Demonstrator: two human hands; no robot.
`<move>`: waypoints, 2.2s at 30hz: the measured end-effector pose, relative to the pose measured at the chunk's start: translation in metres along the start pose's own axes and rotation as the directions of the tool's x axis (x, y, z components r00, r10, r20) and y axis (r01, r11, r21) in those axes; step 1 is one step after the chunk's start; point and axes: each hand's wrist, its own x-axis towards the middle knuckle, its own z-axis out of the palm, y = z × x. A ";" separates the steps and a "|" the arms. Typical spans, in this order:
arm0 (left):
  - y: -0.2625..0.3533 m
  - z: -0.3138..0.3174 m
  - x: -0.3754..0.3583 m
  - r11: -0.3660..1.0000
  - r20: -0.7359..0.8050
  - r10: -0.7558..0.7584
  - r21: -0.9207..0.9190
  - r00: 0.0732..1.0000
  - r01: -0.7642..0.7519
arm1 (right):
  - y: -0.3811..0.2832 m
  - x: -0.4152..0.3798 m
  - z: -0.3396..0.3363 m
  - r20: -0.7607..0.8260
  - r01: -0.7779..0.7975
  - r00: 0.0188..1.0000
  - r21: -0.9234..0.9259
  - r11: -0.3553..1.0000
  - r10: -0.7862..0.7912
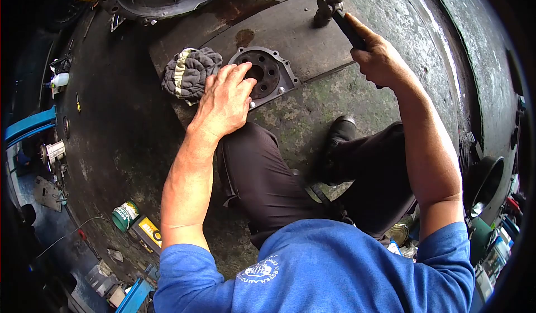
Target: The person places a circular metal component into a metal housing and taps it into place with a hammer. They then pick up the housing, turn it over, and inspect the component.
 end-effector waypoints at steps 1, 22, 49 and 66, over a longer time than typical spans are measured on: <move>0.000 0.000 0.000 1.000 0.003 0.001 0.005 1.000 -0.001 | 0.000 0.000 0.000 0.000 0.006 1.000 0.003 1.000 -0.006; 0.004 0.005 -0.002 0.994 -0.049 0.069 0.088 0.996 -0.065 | 0.000 -0.001 0.000 0.003 0.004 1.000 -0.002 1.000 -0.004; -0.038 -0.017 0.014 0.968 0.225 -0.203 -0.100 0.953 0.230 | -0.012 -0.002 0.003 0.062 -0.129 0.990 0.019 0.991 0.128; -0.030 -0.029 0.021 0.937 0.355 -0.303 -0.056 0.884 0.344 | -0.068 -0.113 0.079 0.311 0.494 0.839 -0.091 0.865 -0.446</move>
